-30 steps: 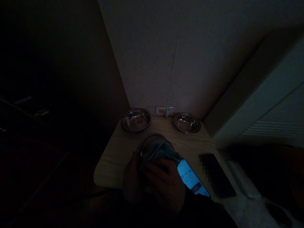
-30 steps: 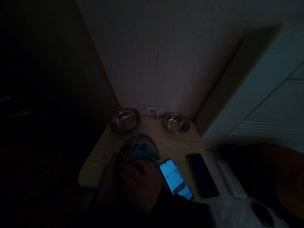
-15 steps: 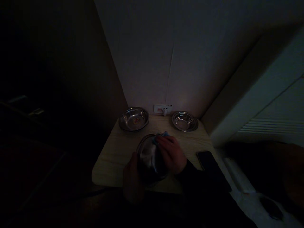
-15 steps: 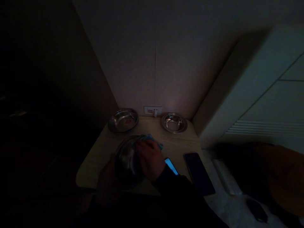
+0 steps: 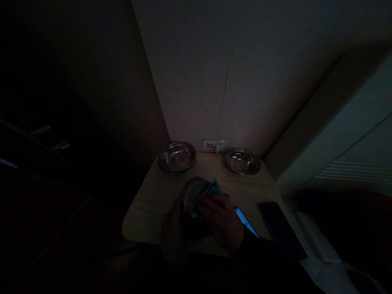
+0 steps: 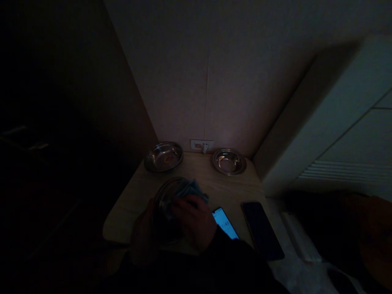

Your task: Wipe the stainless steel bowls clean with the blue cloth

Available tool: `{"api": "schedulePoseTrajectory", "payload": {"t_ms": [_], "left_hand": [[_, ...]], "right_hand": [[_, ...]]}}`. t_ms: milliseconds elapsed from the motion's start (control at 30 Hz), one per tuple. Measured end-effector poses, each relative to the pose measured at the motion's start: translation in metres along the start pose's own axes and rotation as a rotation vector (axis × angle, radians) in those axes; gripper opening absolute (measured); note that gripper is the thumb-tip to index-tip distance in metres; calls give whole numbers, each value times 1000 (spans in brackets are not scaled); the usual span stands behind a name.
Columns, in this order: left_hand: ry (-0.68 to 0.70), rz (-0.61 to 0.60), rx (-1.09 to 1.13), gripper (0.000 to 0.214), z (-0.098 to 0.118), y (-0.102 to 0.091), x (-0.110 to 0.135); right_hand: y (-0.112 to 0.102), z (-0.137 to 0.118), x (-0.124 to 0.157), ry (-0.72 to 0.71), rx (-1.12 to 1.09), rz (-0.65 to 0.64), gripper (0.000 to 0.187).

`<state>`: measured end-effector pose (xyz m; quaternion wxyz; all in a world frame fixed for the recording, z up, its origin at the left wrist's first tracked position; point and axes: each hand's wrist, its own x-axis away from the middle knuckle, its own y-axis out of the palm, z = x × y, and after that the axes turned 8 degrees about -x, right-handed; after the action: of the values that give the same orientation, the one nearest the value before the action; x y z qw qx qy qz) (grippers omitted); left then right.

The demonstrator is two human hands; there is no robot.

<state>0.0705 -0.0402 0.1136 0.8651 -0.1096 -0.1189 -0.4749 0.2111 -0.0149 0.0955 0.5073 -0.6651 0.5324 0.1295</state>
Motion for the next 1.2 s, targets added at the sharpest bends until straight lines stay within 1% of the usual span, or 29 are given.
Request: {"api": "schedulePoseTrajectory", "payload": {"t_ms": [67, 133, 200, 267, 300, 367, 433, 567, 667, 700, 733, 800, 867, 967, 1033, 1067, 1133, 1167, 1200], "left_hand": [[-16, -15, 6, 50, -2, 0, 1], [-56, -36, 43, 51, -3, -1, 0], [-89, -82, 67, 50, -2, -3, -1], [-83, -113, 75, 48, -2, -5, -2], [-76, -109, 74, 47, -1, -5, -2], [-79, -82, 93, 45, -1, -5, 0], [-87, -67, 96, 46, 0, -5, 2], [-60, -68, -20, 51, -1, -6, 10], [-18, -62, -92, 52, -3, -5, 15], [-14, -76, -101, 52, -4, -5, 16], [-13, -88, -101, 53, -5, -5, 16], [4, -103, -104, 55, -6, -5, 15], [40, -88, -120, 54, -8, -5, 14], [12, -71, -144, 54, -10, -6, 13], [1, -14, -167, 54, -9, -7, 13], [13, 19, -176, 54, -9, -7, 13], [23, 39, -174, 55, -6, -8, 13], [9, 12, -162, 57, -4, -8, 14], [-17, -8, -150, 59, -3, -7, 14]], "right_hand": [[0, 0, 0, 88, 18, 52, 32], [2, -4, 1, 111, 29, 63, 34], [5, -10, 3, 77, 22, 30, 33], [4, -11, 1, -25, 19, 11, 30], [3, -11, -1, -8, 23, 14, 29], [-1, -8, -8, 84, 28, 42, 29], [-4, -6, -12, 131, 42, 47, 31], [-6, -9, -15, 35, 72, -33, 30], [-10, -8, -17, 138, 44, -19, 29], [-11, -9, -17, 169, 38, -17, 30], [-12, -10, -17, 176, 39, -21, 30], [-12, -13, -15, 124, 44, -47, 31], [-12, -15, -13, 72, 40, -62, 31], [-10, -17, -16, 141, 36, -9, 29], [-9, -20, -19, 176, 50, 16, 29], [-8, -21, -20, 150, 55, 4, 29], [-6, -22, -23, 79, 52, -35, 28], [-6, -20, -24, 66, 46, -32, 27], [-6, -18, -26, 94, 37, -18, 27]]}}
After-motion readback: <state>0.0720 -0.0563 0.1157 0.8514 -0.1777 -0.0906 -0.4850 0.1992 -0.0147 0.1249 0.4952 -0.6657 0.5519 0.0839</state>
